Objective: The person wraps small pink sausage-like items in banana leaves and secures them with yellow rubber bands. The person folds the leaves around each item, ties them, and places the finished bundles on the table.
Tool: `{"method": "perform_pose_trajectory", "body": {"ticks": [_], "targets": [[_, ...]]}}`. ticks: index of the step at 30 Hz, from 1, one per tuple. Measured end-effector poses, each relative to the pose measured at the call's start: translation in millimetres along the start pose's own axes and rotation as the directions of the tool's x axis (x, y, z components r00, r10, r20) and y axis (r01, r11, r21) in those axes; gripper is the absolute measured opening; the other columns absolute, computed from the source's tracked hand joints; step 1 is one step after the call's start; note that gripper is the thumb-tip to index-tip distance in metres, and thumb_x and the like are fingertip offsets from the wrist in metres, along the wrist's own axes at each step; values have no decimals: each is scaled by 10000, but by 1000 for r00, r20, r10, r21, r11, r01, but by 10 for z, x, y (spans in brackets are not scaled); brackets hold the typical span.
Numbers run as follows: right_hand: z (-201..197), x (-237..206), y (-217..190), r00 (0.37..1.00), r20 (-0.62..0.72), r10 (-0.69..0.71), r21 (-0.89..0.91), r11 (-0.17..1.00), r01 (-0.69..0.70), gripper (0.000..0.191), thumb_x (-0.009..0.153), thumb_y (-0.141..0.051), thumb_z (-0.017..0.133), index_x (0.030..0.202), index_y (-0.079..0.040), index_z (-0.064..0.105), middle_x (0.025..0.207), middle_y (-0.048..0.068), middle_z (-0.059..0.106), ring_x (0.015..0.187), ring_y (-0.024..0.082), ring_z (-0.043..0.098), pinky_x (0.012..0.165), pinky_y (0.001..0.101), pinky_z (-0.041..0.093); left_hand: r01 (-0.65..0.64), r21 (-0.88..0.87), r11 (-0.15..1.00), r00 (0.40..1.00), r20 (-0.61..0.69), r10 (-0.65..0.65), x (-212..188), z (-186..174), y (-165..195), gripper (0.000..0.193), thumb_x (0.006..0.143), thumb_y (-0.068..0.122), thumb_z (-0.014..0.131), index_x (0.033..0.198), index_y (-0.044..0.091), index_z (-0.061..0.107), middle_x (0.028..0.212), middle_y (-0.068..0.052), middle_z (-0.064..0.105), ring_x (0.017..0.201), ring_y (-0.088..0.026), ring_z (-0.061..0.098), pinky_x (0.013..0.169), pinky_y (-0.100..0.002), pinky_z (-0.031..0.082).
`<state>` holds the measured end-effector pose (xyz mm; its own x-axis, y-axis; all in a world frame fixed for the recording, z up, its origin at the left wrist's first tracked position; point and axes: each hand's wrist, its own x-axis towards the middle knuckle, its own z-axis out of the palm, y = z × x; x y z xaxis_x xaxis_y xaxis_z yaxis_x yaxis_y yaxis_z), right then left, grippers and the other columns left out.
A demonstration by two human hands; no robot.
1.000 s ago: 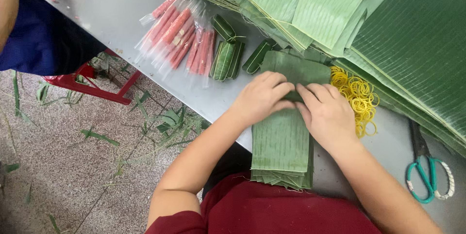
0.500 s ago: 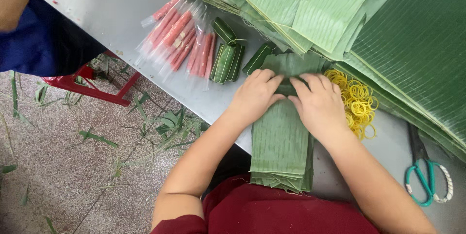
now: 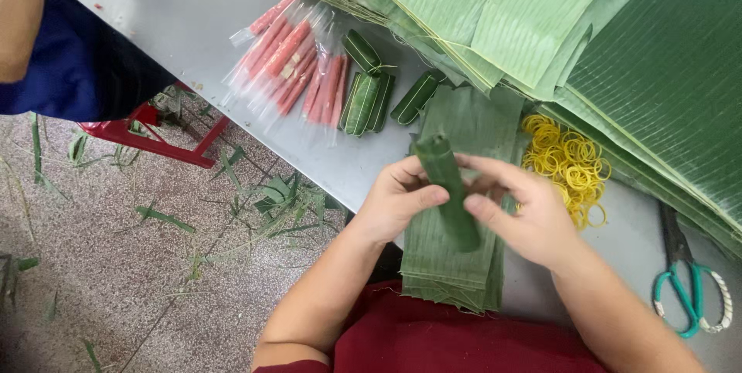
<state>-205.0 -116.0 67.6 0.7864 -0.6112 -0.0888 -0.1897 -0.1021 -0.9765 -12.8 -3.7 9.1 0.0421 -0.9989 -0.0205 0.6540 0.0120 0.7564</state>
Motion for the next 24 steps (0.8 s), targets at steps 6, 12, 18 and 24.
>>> {"method": "perform_pose_trajectory", "body": {"ticks": [6,12,18,24], "targets": [[-36,-39,-257,819,220,-531,-569,612,549,744,619,-405,943,1247,-130,654,1456,206,525,911,251,699,700,320,564,115,177,977,993,7,-119,-90,-98,-24,344,995,71,755,1308,-46,677,1142,-50,727,1032,-109,663,922,-287,551],[53,-37,-252,871,126,-475,-655,620,433,842,499,-401,964,1209,-84,641,1324,159,608,689,234,691,573,339,553,142,89,986,989,-50,-138,-77,83,-105,498,1008,89,741,1471,-31,604,1144,-35,708,992,-89,638,819,-243,510],[7,-67,-75,906,-85,-415,-431,835,342,699,719,-395,798,1303,-56,620,1366,212,609,887,268,698,733,344,557,34,218,975,988,143,-66,-127,197,93,922,850,50,791,1627,69,295,1261,-74,684,1074,-134,698,821,-300,605],[41,-166,-129,893,-42,-447,-345,846,407,584,939,-388,633,1398,-29,599,1408,265,609,1084,302,704,892,348,560,-126,716,687,991,62,117,-82,304,137,987,682,317,939,1473,7,437,1263,-124,693,1150,-213,715,980,-367,590]]}}
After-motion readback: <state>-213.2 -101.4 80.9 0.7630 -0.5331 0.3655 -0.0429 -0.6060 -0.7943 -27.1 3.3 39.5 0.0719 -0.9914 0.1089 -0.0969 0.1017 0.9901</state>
